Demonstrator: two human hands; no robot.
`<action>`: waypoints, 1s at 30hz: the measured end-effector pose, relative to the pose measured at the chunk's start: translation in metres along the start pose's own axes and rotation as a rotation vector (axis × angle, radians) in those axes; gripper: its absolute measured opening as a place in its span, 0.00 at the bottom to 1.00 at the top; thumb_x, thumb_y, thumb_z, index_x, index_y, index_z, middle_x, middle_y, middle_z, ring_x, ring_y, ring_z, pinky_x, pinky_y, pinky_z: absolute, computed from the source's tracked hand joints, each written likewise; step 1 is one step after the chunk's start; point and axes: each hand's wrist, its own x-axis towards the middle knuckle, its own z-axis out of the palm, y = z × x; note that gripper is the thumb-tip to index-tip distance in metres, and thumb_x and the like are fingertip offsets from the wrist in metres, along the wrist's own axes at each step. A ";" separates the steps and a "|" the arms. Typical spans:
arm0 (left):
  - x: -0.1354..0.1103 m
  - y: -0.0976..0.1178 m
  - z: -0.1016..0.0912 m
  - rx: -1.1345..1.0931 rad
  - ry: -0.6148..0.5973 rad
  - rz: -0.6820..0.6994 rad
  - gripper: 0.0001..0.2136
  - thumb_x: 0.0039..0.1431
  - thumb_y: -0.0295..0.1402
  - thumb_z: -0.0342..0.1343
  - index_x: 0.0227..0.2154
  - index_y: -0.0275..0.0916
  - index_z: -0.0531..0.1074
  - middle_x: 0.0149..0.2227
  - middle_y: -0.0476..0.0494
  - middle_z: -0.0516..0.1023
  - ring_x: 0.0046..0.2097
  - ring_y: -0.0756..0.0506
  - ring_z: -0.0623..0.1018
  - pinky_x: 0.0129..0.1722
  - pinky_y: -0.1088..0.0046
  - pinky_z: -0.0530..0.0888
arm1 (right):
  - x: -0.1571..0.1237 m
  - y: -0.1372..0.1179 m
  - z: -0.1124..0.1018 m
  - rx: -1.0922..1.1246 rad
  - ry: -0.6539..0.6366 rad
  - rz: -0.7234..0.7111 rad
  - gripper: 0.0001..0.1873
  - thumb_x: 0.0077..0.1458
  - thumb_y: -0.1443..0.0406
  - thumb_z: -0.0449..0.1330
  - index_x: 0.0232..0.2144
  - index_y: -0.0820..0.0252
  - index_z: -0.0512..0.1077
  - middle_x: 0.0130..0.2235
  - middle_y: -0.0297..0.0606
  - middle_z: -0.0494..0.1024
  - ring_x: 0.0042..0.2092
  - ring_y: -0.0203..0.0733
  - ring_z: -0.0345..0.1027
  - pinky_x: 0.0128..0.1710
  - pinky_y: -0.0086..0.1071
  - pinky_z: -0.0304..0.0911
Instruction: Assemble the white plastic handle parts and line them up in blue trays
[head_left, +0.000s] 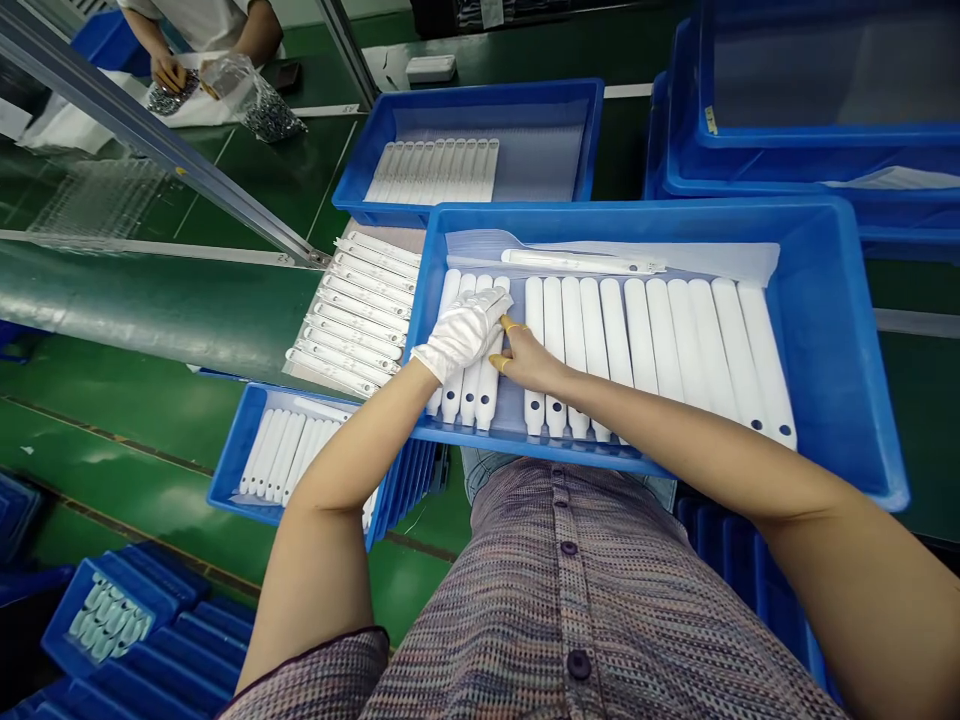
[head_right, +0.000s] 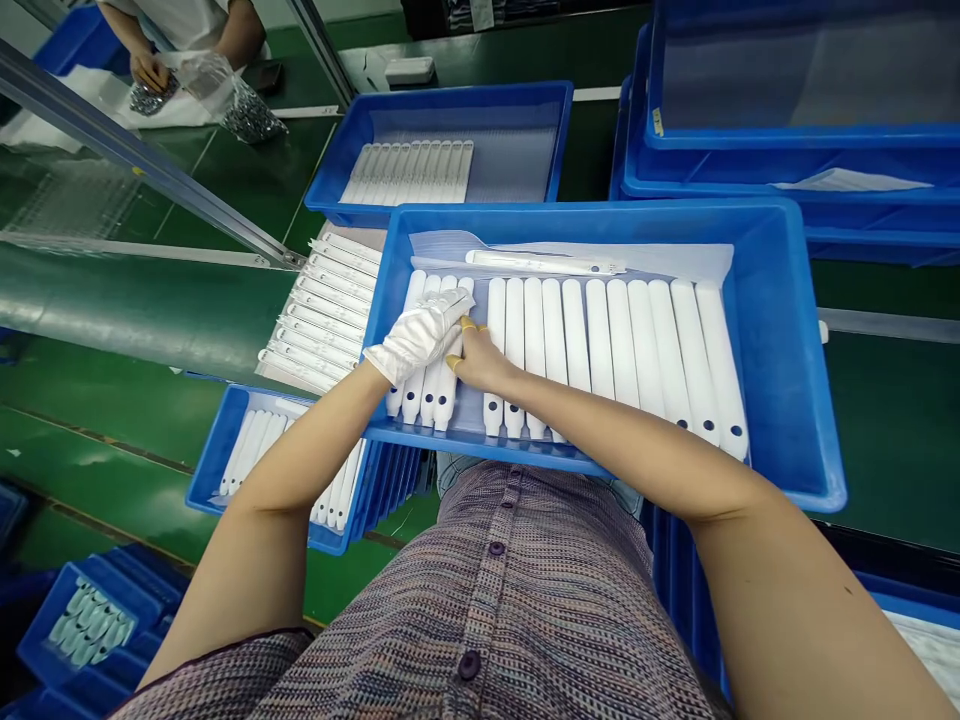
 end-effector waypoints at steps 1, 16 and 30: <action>0.000 0.002 -0.001 0.034 -0.014 -0.005 0.26 0.71 0.33 0.45 0.69 0.32 0.64 0.73 0.31 0.62 0.74 0.37 0.61 0.75 0.53 0.53 | -0.001 -0.002 -0.009 -0.109 -0.062 0.024 0.35 0.57 0.67 0.61 0.66 0.66 0.64 0.59 0.58 0.73 0.45 0.51 0.78 0.51 0.47 0.73; 0.000 0.002 0.005 0.183 -0.066 0.020 0.36 0.69 0.45 0.55 0.74 0.32 0.56 0.77 0.26 0.48 0.77 0.29 0.49 0.75 0.42 0.44 | 0.087 0.034 -0.084 -0.541 0.218 0.075 0.21 0.70 0.58 0.52 0.49 0.67 0.79 0.56 0.56 0.77 0.57 0.60 0.70 0.60 0.49 0.63; 0.011 0.094 0.012 -1.745 0.087 -0.144 0.20 0.56 0.41 0.71 0.47 0.37 0.78 0.48 0.38 0.84 0.53 0.35 0.83 0.60 0.51 0.78 | 0.003 -0.033 -0.116 -0.049 0.336 -0.359 0.24 0.73 0.49 0.51 0.58 0.56 0.72 0.62 0.43 0.72 0.68 0.52 0.61 0.69 0.54 0.56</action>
